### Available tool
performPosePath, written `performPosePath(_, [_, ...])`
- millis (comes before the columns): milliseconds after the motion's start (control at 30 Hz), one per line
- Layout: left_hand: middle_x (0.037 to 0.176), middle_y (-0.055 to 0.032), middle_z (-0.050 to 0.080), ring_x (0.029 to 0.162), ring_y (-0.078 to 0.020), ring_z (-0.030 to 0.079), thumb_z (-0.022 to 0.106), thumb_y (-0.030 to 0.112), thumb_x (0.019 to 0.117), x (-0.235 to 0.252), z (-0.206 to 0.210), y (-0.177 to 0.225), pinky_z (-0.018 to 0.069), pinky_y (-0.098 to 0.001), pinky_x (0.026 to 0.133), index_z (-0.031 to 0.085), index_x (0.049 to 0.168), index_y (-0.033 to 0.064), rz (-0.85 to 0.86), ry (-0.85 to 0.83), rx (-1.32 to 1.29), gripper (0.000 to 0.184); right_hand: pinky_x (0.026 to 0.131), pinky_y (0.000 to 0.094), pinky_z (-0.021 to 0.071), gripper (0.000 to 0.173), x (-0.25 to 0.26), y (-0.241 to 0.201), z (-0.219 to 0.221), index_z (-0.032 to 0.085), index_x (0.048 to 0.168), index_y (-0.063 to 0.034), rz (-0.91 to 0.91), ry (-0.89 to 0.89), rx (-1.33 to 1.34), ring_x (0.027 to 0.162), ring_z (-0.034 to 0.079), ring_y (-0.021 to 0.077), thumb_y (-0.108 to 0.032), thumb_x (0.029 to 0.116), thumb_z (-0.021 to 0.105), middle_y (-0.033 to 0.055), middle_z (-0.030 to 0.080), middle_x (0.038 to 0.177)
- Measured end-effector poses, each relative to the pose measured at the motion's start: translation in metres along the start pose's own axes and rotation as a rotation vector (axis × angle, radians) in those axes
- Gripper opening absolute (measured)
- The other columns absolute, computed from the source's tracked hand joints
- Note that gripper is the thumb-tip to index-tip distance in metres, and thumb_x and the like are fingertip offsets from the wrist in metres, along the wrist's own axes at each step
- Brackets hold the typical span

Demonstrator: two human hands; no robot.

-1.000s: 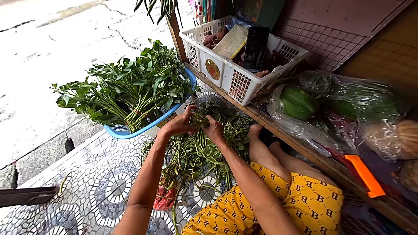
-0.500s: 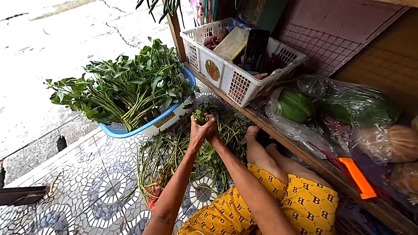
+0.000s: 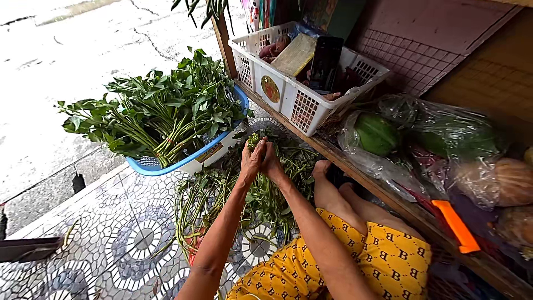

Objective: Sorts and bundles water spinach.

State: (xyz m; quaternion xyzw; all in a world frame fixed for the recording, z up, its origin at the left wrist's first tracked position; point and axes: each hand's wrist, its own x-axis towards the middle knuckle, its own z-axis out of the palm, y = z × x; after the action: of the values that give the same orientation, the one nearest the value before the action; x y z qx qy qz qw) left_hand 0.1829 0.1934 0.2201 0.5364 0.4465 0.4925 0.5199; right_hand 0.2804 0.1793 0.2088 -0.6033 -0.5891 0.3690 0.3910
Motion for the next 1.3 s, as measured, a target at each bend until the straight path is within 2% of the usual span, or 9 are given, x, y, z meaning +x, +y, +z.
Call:
performPosePath(67, [0.123, -0.0048, 0.069, 0.102, -0.0086, 0.067, 0.047, 0.028, 0.1078, 0.006, -0.007, 0.003, 0.0559, -0.0277, 0.083, 0.054, 0.134, 0.0068, 0.025, -0.099, -0.035, 0.035, 0.097, 0.0527, 0.0530, 0.078, 0.004, 0.006, -0.009, 0.043, 0.141, 0.0054, -0.004, -0.057, 0.153, 0.111, 0.065, 0.0367, -0.004, 0.0779, 0.087, 0.0286, 0.063, 0.121])
performPosePath(200, [0.120, -0.0054, 0.071, 0.105, -0.0129, 0.068, 0.067, 0.024, 0.0951, 0.017, -0.018, 0.002, 0.0574, -0.0295, 0.087, 0.052, 0.141, 0.0104, -0.002, -0.335, -0.287, 0.050, 0.085, 0.0354, 0.0571, 0.048, 0.013, 0.021, -0.010, 0.061, 0.121, 0.0062, 0.008, -0.119, 0.360, 0.089, 0.066, 0.0162, 0.005, 0.0781, 0.083, 0.0155, 0.068, 0.102])
performPosePath(267, [0.110, -0.0062, 0.074, 0.099, -0.0153, 0.071, 0.076, 0.027, 0.0888, 0.022, -0.020, 0.000, 0.0595, -0.0316, 0.084, 0.064, 0.118, 0.0141, -0.021, -0.341, -0.340, 0.034, 0.077, 0.0293, 0.0577, 0.046, 0.013, 0.022, -0.011, 0.061, 0.118, 0.0058, -0.016, -0.162, 0.373, 0.079, 0.064, 0.0113, 0.005, 0.0767, 0.082, 0.0117, 0.067, 0.095])
performPosePath(333, [0.102, -0.0053, 0.075, 0.095, -0.0156, 0.072, 0.075, 0.033, 0.0900, 0.024, -0.019, 0.001, 0.0599, -0.0325, 0.082, 0.068, 0.103, 0.0174, -0.032, -0.307, -0.362, 0.022, 0.079, 0.0319, 0.0583, 0.059, 0.012, 0.020, -0.011, 0.057, 0.127, 0.0045, -0.045, -0.163, 0.335, 0.084, 0.066, 0.0141, 0.002, 0.0744, 0.085, 0.0142, 0.067, 0.103])
performPosePath(433, [0.099, -0.0021, 0.075, 0.091, -0.0121, 0.072, 0.065, 0.033, 0.0993, 0.022, -0.012, 0.006, 0.0596, -0.0311, 0.083, 0.067, 0.108, 0.0188, -0.022, -0.220, -0.375, 0.017, 0.097, 0.0495, 0.0535, 0.075, 0.010, 0.015, -0.011, 0.049, 0.138, 0.0034, -0.004, -0.071, 0.187, 0.110, 0.065, 0.0316, -0.002, 0.0743, 0.089, 0.0249, 0.065, 0.120])
performPosePath(500, [0.094, 0.0020, 0.071, 0.087, -0.0089, 0.069, 0.065, 0.032, 0.0994, 0.020, -0.007, 0.005, 0.0585, -0.0289, 0.082, 0.066, 0.108, 0.0205, 0.008, -0.186, -0.390, 0.015, 0.095, 0.0572, 0.0522, 0.074, 0.007, 0.010, -0.006, 0.048, 0.139, 0.0043, 0.031, 0.014, 0.098, 0.109, 0.066, 0.0400, -0.004, 0.0769, 0.087, 0.0290, 0.066, 0.116])
performPosePath(700, [0.091, 0.0007, 0.071, 0.085, -0.0112, 0.070, 0.061, 0.023, 0.1025, 0.034, -0.015, -0.001, 0.0599, -0.0323, 0.084, 0.065, 0.106, 0.0158, 0.029, -0.118, -0.446, 0.009, 0.100, 0.0515, 0.0483, 0.068, 0.002, 0.019, -0.024, 0.046, 0.140, 0.0058, -0.115, -0.017, 0.257, 0.123, 0.056, 0.0365, -0.005, 0.0830, 0.080, 0.0276, 0.056, 0.135])
performPosePath(833, [0.084, 0.0011, 0.071, 0.083, -0.0118, 0.070, 0.050, 0.007, 0.1034, 0.054, -0.028, -0.004, 0.0596, -0.0344, 0.088, 0.064, 0.096, 0.0130, 0.069, -0.081, -0.604, 0.017, 0.081, 0.0472, 0.0540, 0.021, 0.003, 0.017, -0.046, 0.063, 0.114, 0.0053, -0.037, -0.053, 0.101, 0.091, 0.065, 0.0305, -0.005, 0.0959, 0.067, 0.0224, 0.067, 0.105])
performPosePath(1300, [0.091, 0.0027, 0.071, 0.087, -0.0109, 0.070, 0.062, 0.022, 0.1021, 0.036, -0.031, -0.004, 0.0598, -0.0320, 0.086, 0.066, 0.108, 0.0180, 0.090, -0.093, -0.516, 0.008, 0.089, 0.0500, 0.0558, 0.017, 0.004, 0.023, -0.039, 0.069, 0.105, 0.0071, -0.104, -0.062, -0.024, 0.093, 0.070, 0.0329, -0.006, 0.0944, 0.073, 0.0226, 0.071, 0.101])
